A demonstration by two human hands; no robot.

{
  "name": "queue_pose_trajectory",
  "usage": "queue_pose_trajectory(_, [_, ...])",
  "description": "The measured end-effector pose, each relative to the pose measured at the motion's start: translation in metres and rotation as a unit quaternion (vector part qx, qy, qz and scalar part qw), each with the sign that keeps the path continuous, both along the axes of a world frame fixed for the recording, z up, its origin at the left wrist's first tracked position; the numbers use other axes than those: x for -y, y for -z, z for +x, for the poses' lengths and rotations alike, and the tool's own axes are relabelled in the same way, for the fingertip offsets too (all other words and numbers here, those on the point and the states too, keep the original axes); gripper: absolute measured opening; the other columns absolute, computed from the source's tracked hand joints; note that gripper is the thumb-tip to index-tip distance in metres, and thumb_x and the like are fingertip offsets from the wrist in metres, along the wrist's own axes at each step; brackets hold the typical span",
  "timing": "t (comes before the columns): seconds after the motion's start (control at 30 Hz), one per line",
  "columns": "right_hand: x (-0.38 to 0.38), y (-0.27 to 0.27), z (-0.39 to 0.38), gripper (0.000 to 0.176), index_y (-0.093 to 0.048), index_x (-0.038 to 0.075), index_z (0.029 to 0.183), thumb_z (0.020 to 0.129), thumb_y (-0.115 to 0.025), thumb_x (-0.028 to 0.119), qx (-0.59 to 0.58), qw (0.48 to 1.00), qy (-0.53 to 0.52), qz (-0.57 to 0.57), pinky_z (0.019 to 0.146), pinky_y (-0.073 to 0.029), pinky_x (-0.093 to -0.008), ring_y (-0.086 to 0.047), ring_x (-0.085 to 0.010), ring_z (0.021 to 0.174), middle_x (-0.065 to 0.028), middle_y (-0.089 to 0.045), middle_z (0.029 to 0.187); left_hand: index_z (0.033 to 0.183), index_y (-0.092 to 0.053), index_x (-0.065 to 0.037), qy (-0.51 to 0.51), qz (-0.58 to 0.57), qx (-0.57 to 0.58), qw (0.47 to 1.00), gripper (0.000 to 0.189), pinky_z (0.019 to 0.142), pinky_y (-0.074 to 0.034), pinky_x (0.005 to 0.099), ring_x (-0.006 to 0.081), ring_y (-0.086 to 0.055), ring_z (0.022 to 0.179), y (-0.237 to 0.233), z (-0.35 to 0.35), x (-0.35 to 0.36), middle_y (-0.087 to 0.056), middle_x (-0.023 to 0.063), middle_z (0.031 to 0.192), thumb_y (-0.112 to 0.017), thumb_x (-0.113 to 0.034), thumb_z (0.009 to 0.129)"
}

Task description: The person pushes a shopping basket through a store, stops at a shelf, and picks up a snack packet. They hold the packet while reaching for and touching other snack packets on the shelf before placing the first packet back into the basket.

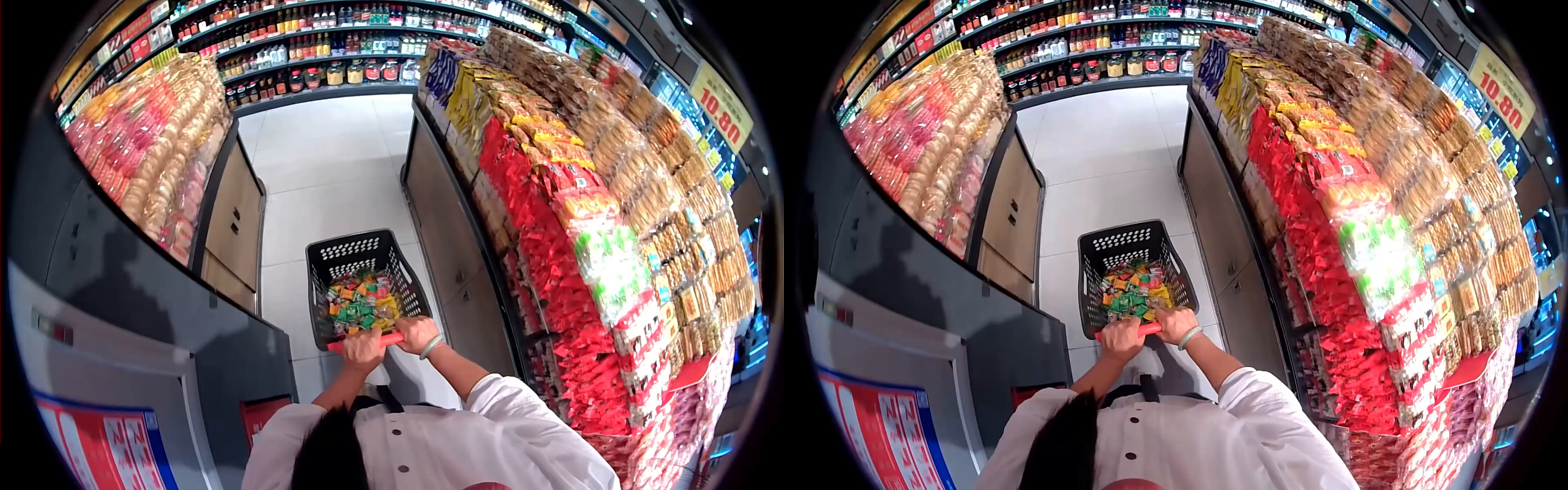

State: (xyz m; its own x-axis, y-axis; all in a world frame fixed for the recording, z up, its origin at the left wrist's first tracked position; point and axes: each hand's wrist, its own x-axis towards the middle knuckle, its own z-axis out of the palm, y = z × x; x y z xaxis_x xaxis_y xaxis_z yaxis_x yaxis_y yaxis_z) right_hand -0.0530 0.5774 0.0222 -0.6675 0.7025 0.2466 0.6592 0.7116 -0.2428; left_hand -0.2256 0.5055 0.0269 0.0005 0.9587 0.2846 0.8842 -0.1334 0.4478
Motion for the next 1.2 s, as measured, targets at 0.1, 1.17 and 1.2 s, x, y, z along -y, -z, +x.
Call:
queue_pose_trajectory(0.1, [-0.038, 0.001, -0.022, 0.022, -0.054, 0.010, 0.073, 0.071, -0.066, 0.029, -0.004, 1.000, 0.006, 0.005, 0.054, -0.049, -0.0417, -0.061, -0.0298, 0.059, -0.0087, -0.060, 0.063, 0.069, -0.056, -0.008, 0.000, -0.008, -0.003, 1.000, 0.013, 0.054, -0.050, 0.0416, 0.0316, -0.062, 0.057, -0.001, -0.021, -0.041, -0.062, 0.0140, 0.064, -0.061, -0.020, 0.072])
queue_pose_trajectory(1.17, [-0.525, -0.003, -0.222, 0.014, -0.055, 0.011, 0.071, 0.075, -0.064, 0.022, -0.055, 0.998, 0.029, 0.006, 0.055, -0.046, -0.0397, -0.060, -0.0276, 0.059, -0.0077, -0.058, 0.062, 0.069, -0.055, -0.014, 0.016, 0.009, -0.092, 0.996, 0.015, 0.050, -0.047, 0.0378, 0.0256, -0.060, 0.052, 0.000, -0.224, -0.548, -0.059, 0.0058, 0.059, -0.067, -0.021, 0.068])
queue_pose_trajectory(1.2, [-0.542, -0.004, -0.229, 0.013, -0.056, 0.011, 0.072, 0.074, -0.064, 0.021, -0.060, 0.997, 0.040, 0.006, 0.056, -0.047, -0.0396, -0.060, -0.0275, 0.059, -0.0078, -0.058, 0.062, 0.068, -0.055, -0.014, 0.021, 0.020, -0.089, 0.996, 0.014, 0.050, -0.048, 0.0379, 0.0264, -0.060, 0.051, -0.003, -0.230, -0.567, -0.059, 0.0060, 0.058, -0.067, -0.022, 0.069])
